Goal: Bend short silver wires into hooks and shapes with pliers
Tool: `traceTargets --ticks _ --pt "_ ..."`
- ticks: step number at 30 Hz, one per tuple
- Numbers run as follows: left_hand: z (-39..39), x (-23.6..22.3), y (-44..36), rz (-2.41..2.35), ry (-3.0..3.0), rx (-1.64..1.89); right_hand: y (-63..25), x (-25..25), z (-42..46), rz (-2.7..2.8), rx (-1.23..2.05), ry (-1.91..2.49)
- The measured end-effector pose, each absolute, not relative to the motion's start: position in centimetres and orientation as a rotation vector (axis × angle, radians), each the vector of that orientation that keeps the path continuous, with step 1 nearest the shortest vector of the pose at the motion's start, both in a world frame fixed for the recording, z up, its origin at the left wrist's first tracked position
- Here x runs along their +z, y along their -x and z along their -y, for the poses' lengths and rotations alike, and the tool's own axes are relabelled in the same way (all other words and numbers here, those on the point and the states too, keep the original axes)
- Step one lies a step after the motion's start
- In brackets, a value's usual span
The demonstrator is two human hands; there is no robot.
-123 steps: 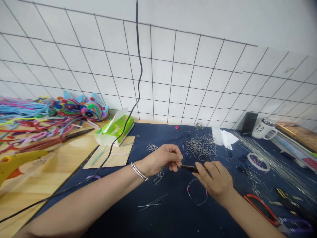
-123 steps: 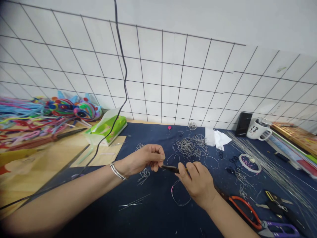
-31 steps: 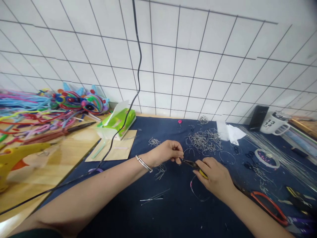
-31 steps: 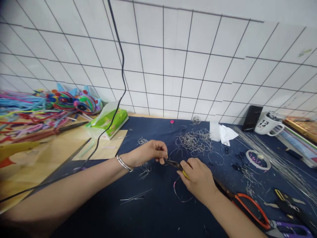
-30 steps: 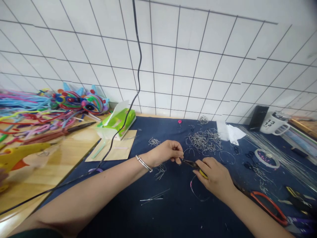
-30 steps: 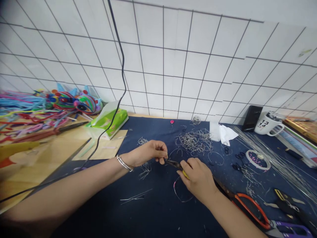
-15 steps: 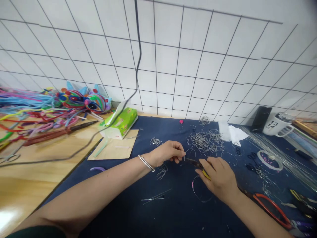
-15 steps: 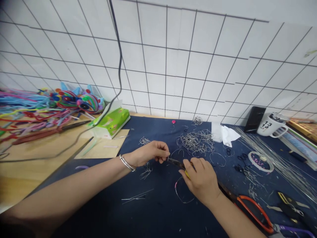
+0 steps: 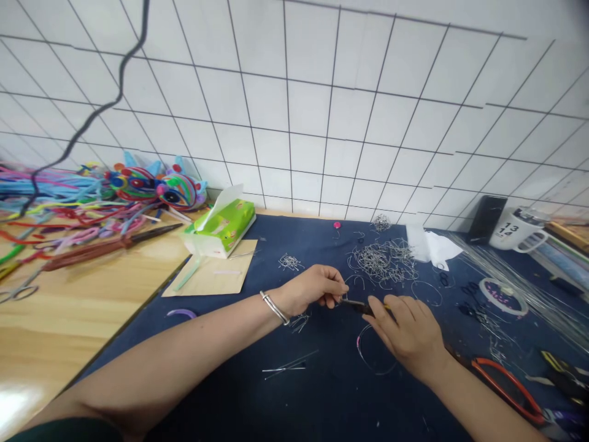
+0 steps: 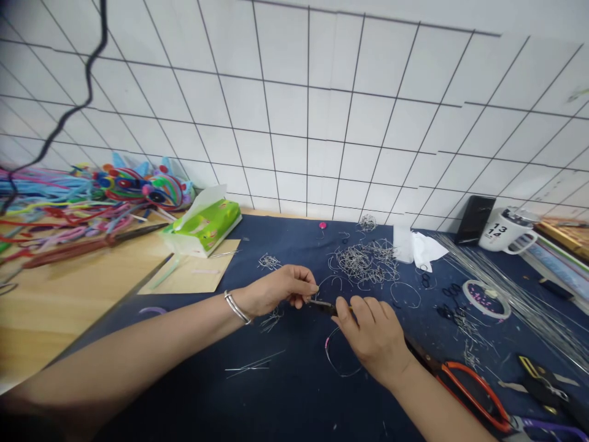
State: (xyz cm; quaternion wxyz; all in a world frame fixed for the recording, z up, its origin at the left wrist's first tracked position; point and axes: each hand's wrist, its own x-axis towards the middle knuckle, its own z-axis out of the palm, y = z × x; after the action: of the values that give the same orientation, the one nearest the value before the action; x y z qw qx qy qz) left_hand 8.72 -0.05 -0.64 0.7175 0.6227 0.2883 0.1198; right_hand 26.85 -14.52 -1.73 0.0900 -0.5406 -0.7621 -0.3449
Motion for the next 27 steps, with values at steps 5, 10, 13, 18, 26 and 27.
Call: traceTargets --ticks 5,10,13,18,26,27 --pt "0.14 -0.48 -8.73 -0.651 -1.359 0.256 -26.94 -1.9 14.53 2.262 -1.036 1.591" --pt "0.05 -0.77 -8.74 -0.64 -1.348 0.248 -26.97 -1.85 14.52 2.275 -1.018 1.591" --pt "-0.06 -1.05 -8.8 -0.635 -1.348 0.244 -26.98 -1.76 14.58 2.286 -0.984 1.596" --pt "-0.03 -1.15 -8.84 -0.633 -1.368 0.246 -26.96 -1.76 14.62 2.291 -0.98 1.607" --pt "0.27 -0.85 -8.93 -0.615 -1.468 0.319 -26.41 -1.44 14.89 2.319 -0.933 1.646" --pt "0.33 -0.79 -8.94 -0.613 -1.484 0.332 -26.3 -1.37 14.91 2.315 -0.922 1.649"
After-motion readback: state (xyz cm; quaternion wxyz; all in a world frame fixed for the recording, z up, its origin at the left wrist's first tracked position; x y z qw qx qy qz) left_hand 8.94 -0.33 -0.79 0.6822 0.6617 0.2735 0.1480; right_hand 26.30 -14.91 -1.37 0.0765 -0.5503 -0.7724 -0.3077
